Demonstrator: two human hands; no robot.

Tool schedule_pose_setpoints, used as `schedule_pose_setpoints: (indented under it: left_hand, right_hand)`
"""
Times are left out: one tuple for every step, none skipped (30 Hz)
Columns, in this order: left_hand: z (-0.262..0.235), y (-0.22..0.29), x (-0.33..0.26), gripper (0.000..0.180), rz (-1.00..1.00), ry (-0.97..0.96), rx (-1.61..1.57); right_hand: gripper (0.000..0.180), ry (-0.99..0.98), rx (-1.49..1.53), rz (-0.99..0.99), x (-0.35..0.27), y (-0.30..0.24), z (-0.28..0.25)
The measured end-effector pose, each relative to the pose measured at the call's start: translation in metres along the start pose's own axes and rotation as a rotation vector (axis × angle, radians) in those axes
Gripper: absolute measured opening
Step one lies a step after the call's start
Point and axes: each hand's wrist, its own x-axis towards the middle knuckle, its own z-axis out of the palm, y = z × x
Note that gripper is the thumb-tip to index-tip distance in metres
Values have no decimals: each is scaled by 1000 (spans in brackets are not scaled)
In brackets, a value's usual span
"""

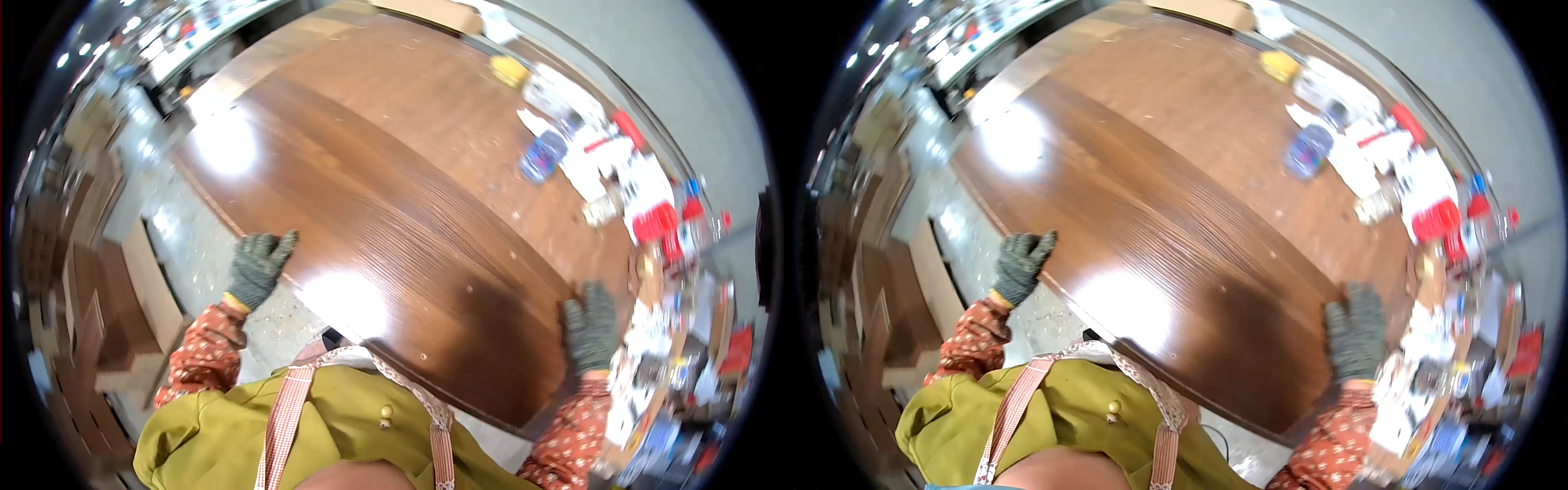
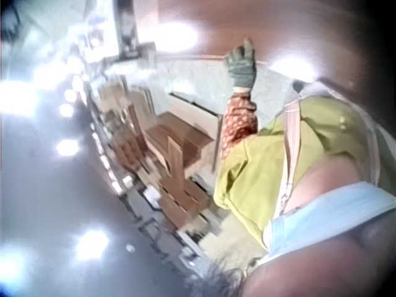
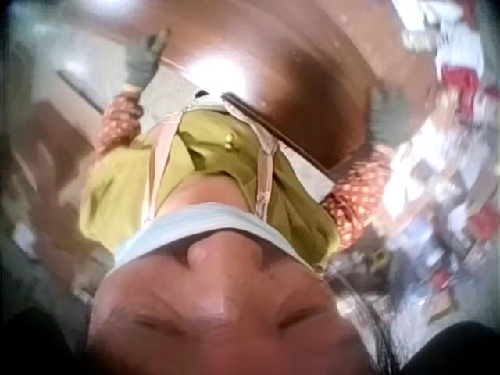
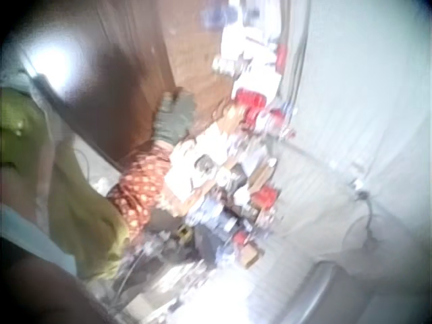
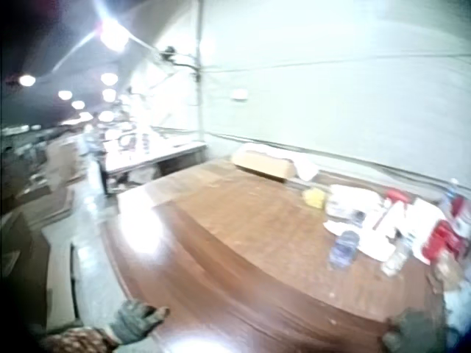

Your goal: The person polishes wooden boards by rubbing their surfaces and edges with a block and wiping them with a cloth, turning and repositioning the boards on the workbench as they work.

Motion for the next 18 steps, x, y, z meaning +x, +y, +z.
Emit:
schedule_pose_setpoints:
  left_hand:
    - [7, 9, -4, 50, -78, 74, -32]
    - [15, 13, -9, 46, -163, 113, -54]
    - [21, 16, -10, 45, -210, 176, -58]
    - [27, 17, -11, 43, -252, 240, -64]
    - [35, 17, -19, 45, -362, 255, -102]
    - [37, 18, -20, 45, -396, 265, -94]
    - [38, 20, -20, 46, -606, 356, -160]
    - [39, 21, -20, 47, -812, 449, -227]
    - [38, 16, -22, 47, -834, 461, -222]
    - [35, 6, -26, 45, -1055, 476, -958]
    - [33, -3, -29, 43, -1189, 448, -1723]
    - [28, -6, -33, 41, -1219, 371, -2506]
    - [24, 5, -25, 34, -1329, 328, -2471]
    - [40, 21, -30, 28, -1414, 281, -2184]
    - [37, 31, -20, 35, -1431, 183, -1952]
    - [33, 35, -11, 42, -1433, 93, -1719]
    - [34, 31, -8, 42, -1432, 104, -1726]
    - [34, 23, -2, 40, -1315, 27, -1711]
  right_hand:
    - [57, 32, 102, -24, 15, -35, 11]
    - [53, 60, 206, -47, 30, -67, 24]
    - [52, -27, 155, -100, 44, -102, 29]
    - [50, -113, 97, -148, 55, -127, 32]
    - [50, -101, 97, -197, 62, -140, 37]
    - [49, -34, 151, -182, 60, -144, 41]
    - [49, 31, 210, -166, 57, -143, 45]
    - [49, 36, 203, -195, 57, -141, 48]
    - [48, 61, 221, -183, 56, -139, 50]
    - [46, 84, 239, -161, 57, -136, 51]
    - [45, 120, 238, -165, 58, -137, 51]
    - [45, 123, 234, -185, 60, -139, 50]
    - [42, 134, 242, -181, 62, -143, 48]
    - [40, 146, 250, -176, 65, -147, 46]
    - [38, 158, 247, -177, 67, -148, 42]
    - [38, 163, 241, -183, 66, -145, 44]
    - [37, 188, 253, -189, 63, -141, 49]
    - [36, 216, 266, -188, 62, -139, 52]
